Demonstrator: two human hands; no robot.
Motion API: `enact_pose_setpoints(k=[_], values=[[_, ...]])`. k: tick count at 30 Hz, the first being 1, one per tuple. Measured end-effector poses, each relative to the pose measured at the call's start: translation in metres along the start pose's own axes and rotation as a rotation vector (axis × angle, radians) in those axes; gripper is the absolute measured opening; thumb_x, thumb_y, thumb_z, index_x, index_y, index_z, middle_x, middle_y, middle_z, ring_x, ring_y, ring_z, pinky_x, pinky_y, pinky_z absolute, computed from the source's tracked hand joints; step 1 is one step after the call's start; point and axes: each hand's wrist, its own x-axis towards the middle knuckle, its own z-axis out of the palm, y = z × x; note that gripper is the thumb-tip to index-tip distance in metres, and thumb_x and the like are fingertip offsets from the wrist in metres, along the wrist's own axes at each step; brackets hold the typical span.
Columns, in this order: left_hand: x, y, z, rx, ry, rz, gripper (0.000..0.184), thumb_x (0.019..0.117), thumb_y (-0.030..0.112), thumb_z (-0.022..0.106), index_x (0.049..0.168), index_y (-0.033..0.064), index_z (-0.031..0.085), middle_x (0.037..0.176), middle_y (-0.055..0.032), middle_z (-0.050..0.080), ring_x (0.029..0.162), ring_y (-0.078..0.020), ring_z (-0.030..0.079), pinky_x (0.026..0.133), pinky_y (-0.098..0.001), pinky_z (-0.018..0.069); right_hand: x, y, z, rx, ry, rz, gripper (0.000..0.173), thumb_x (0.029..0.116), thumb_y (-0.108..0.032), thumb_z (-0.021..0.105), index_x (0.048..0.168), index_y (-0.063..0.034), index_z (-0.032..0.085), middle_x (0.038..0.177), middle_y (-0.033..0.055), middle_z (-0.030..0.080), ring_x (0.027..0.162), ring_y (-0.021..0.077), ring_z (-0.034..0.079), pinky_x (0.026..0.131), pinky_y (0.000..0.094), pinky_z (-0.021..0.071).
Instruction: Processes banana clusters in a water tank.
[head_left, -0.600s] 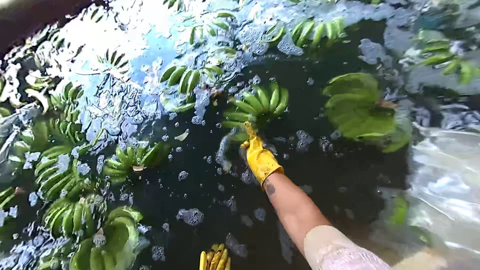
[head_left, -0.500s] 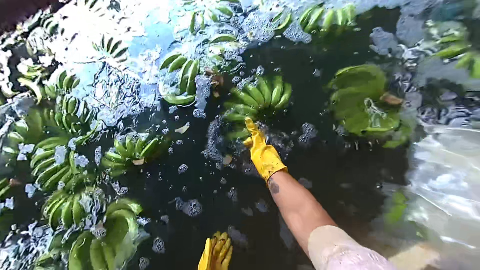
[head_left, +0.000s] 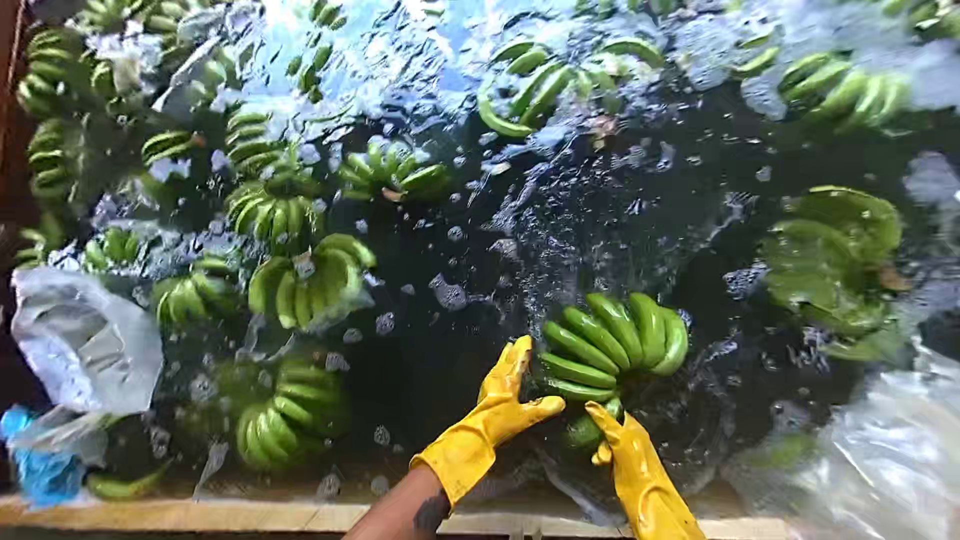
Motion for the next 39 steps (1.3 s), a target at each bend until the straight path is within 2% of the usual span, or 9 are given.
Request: enact_pose_setpoints(k=[4, 7, 11, 15, 19, 25, 33, 37, 39], values=[[-0.013, 0.005, 0.001, -0.104, -0.237, -0.124, 0.121, 0.0729, 0.066, 0.082, 0.166, 0.0241, 0.016, 0.171, -0.0026, 0.02, 0.154, -0.0172, 0.028, 0.124, -0.0445, 0.0334, -0.043, -0.026, 0.022, -0.131, 0.035, -0.002, 0.063, 0.0839, -0.064, 0.075, 0.121, -0.0134, 0.068, 0.079, 0.0098, 0.069, 0.05, 0.0195, 0.058, 0.045, 0.0386, 0.0528], [-0.031, 0.007, -0.01, -0.414, -0.325, -0.366, 0.11, 0.0828, 0.059, 0.077, 0.165, 0.0346, 0.008, 0.17, -0.0002, 0.023, 0.148, -0.0165, 0.039, 0.117, -0.0484, 0.0429, -0.057, -0.064, 0.049, -0.2, -0.114, -0.046, 0.063, 0.0878, -0.064, 0.07, 0.125, -0.0126, 0.067, 0.084, 0.0086, 0.069, 0.055, 0.019, 0.06, 0.049, 0.0399, 0.0545], [-0.043, -0.024, -0.017, -0.8, -0.146, -0.527, 0.075, 0.0947, 0.049, 0.069, 0.157, 0.0212, 0.038, 0.137, -0.0103, 0.065, 0.119, -0.0245, 0.067, 0.099, -0.0464, 0.0579, -0.042, -0.083, 0.057, 0.033, -0.271, -0.117, 0.04, 0.099, -0.041, 0.067, 0.131, -0.0171, 0.068, 0.102, 0.0055, 0.076, 0.056, 0.0128, 0.06, 0.047, 0.0282, 0.0503], [-0.044, -0.056, -0.009, -0.787, -0.107, -0.654, 0.067, 0.0904, 0.048, 0.074, 0.144, 0.0138, 0.052, 0.113, -0.0133, 0.072, 0.099, -0.0262, 0.071, 0.083, -0.0448, 0.0615, -0.021, -0.075, 0.033, -0.371, 0.042, -0.017, 0.066, 0.0912, -0.072, 0.059, 0.136, -0.0238, 0.055, 0.092, 0.0027, 0.075, 0.064, 0.0186, 0.07, 0.061, 0.0402, 0.061], [-0.071, -0.058, 0.0, -0.845, -0.07, -0.655, 0.064, 0.0926, 0.039, 0.073, 0.149, 0.0203, 0.05, 0.119, -0.0135, 0.07, 0.102, -0.0269, 0.07, 0.084, -0.0462, 0.0612, -0.014, -0.064, 0.022, -0.775, -0.018, 0.017, 0.054, 0.1034, -0.057, 0.048, 0.135, -0.0144, 0.055, 0.099, 0.0119, 0.071, 0.077, 0.0264, 0.072, 0.07, 0.0498, 0.0619], [-0.107, -0.037, -0.008, -0.693, 0.127, -0.655, 0.055, 0.089, 0.031, 0.078, 0.139, 0.0148, 0.06, 0.119, -0.01, 0.071, 0.102, -0.0221, 0.07, 0.085, -0.0418, 0.0612, -0.007, -0.065, 0.047, -1.097, -0.145, -0.039, 0.044, 0.1075, -0.046, 0.043, 0.129, -0.0143, 0.065, 0.128, 0.0141, 0.068, 0.118, 0.0348, 0.065, 0.092, 0.0653, 0.0502], [-0.099, -0.014, -0.036, -0.555, 0.171, -0.56, 0.048, 0.092, 0.032, 0.075, 0.138, 0.0249, 0.063, 0.12, -0.0037, 0.071, 0.103, -0.0189, 0.07, 0.086, -0.0419, 0.0605, -0.002, -0.088, 0.069, -1.051, -0.08, -0.095, 0.039, 0.1082, -0.039, 0.044, 0.131, -0.0146, 0.063, 0.128, 0.0137, 0.068, 0.117, 0.0338, 0.066, 0.091, 0.0631, 0.0523], [-0.098, -0.008, -0.036, -0.541, 0.185, -0.557, 0.048, 0.0942, 0.034, 0.072, 0.14, 0.0237, 0.061, 0.119, -0.0044, 0.071, 0.101, -0.019, 0.07, 0.084, -0.041, 0.0606, -0.02, -0.069, 0.079, -0.792, -0.17, 0.008, 0.043, 0.1091, -0.04, 0.042, 0.142, -0.0147, 0.052, 0.102, 0.0172, 0.071, 0.08, 0.031, 0.072, 0.071, 0.0527, 0.0607], [-0.101, -0.005, -0.033, -0.564, 0.18, -0.547, 0.046, 0.0939, 0.033, 0.072, 0.137, 0.0209, 0.063, 0.116, -0.0062, 0.071, 0.099, -0.0202, 0.07, 0.082, -0.0411, 0.0604, -0.022, -0.073, 0.073, -0.95, -0.169, -0.016, 0.044, 0.1087, -0.042, 0.042, 0.141, -0.0149, 0.055, 0.117, 0.0176, 0.07, 0.099, 0.0361, 0.07, 0.083, 0.0613, 0.0559]])
